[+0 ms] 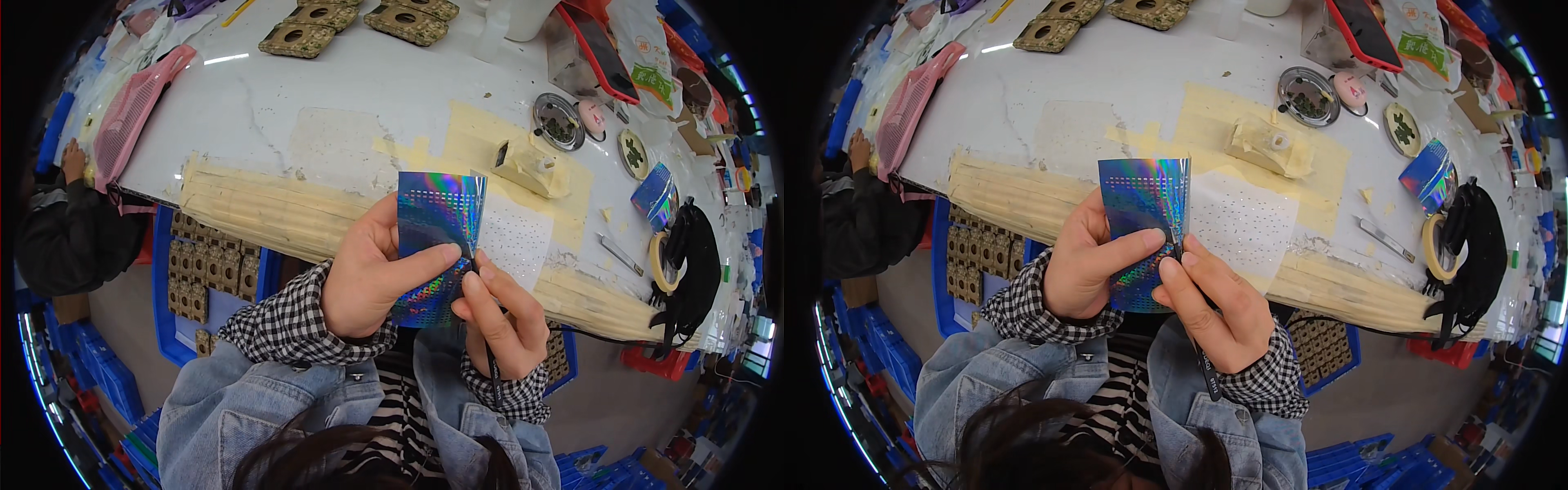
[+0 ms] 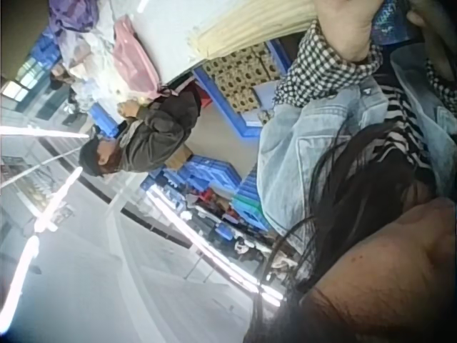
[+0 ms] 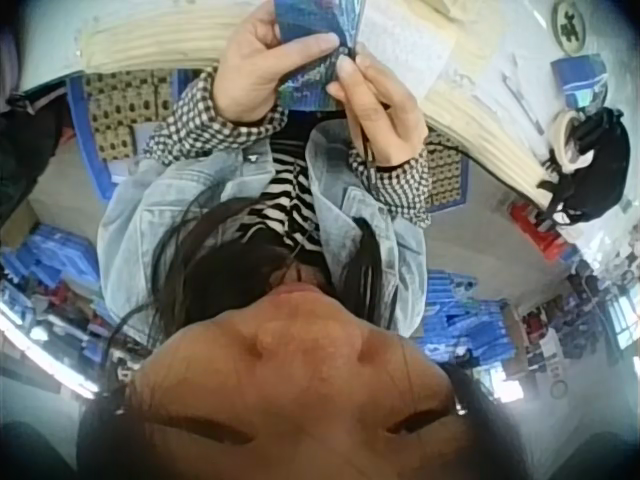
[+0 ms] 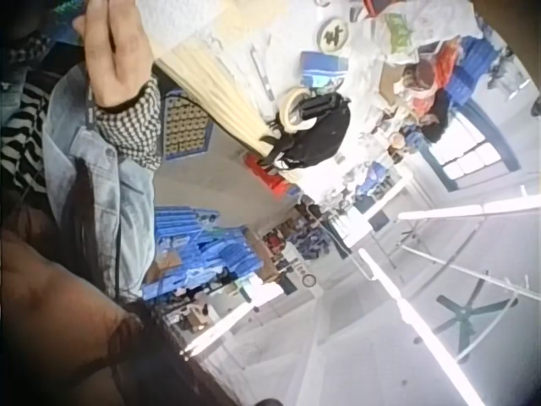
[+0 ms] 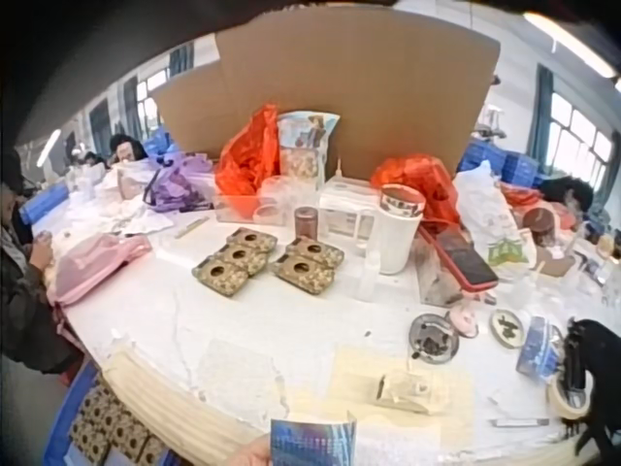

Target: Decorating a holographic card by using tweezers to pick small items from a sheet and place them onto the card.

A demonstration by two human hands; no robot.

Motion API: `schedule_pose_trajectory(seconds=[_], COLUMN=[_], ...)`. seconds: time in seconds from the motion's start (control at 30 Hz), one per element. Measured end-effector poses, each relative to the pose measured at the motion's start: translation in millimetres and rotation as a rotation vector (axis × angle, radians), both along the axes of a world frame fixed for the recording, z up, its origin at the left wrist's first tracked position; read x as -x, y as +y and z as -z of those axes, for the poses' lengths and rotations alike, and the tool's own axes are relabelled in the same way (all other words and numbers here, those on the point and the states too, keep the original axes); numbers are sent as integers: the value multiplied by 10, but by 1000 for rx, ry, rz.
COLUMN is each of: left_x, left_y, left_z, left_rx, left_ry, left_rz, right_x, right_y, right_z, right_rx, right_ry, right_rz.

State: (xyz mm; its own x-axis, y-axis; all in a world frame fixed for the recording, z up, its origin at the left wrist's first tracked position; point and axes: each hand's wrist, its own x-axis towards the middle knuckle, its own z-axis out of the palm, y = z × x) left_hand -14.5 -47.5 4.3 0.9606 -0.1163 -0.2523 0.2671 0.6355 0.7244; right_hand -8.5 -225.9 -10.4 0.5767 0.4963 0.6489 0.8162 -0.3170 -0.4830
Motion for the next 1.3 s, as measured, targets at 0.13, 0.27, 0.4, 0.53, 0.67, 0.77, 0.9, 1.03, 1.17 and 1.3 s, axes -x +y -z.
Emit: schedule_pose_trajectory(seconds=[0.13, 0.27, 0.4, 0.53, 0.67, 0.77, 0.9, 1.03, 1.17, 1.3], left_x=[0, 0, 4, 7, 6, 15, 21, 25, 29, 25], left_y=[8, -6, -8, -11, -24, -25, -19, -20, -22, -23], left_z=[10, 5, 18, 34, 22, 24, 36, 24, 8, 1], left_rx=[-31, -37, -43, -46, -42, -43, -42, -38, -37, -13], left_ry=[0, -7, -15, -9, -5, -1, 7, 9, 10, 19], left_rz=[10, -3, 2, 1, 7, 9, 12, 19, 16, 16], right_x=[1, 2, 5, 7, 6, 13, 21, 20, 23, 20], right_y=[-6, 4, -1, -9, -21, -26, -29, -22, -27, -25], right_z=[6, 6, 18, 5, 5, 10, 18, 24, 26, 8], right_rx=[30, 47, 52, 67, 57, 47, 40, 21, 24, 39], right_ry=[-31, -48, -65, -64, -75, -76, -68, -83, -92, -100], right_rz=[3, 14, 27, 18, 18, 22, 19, 17, 9, 7])
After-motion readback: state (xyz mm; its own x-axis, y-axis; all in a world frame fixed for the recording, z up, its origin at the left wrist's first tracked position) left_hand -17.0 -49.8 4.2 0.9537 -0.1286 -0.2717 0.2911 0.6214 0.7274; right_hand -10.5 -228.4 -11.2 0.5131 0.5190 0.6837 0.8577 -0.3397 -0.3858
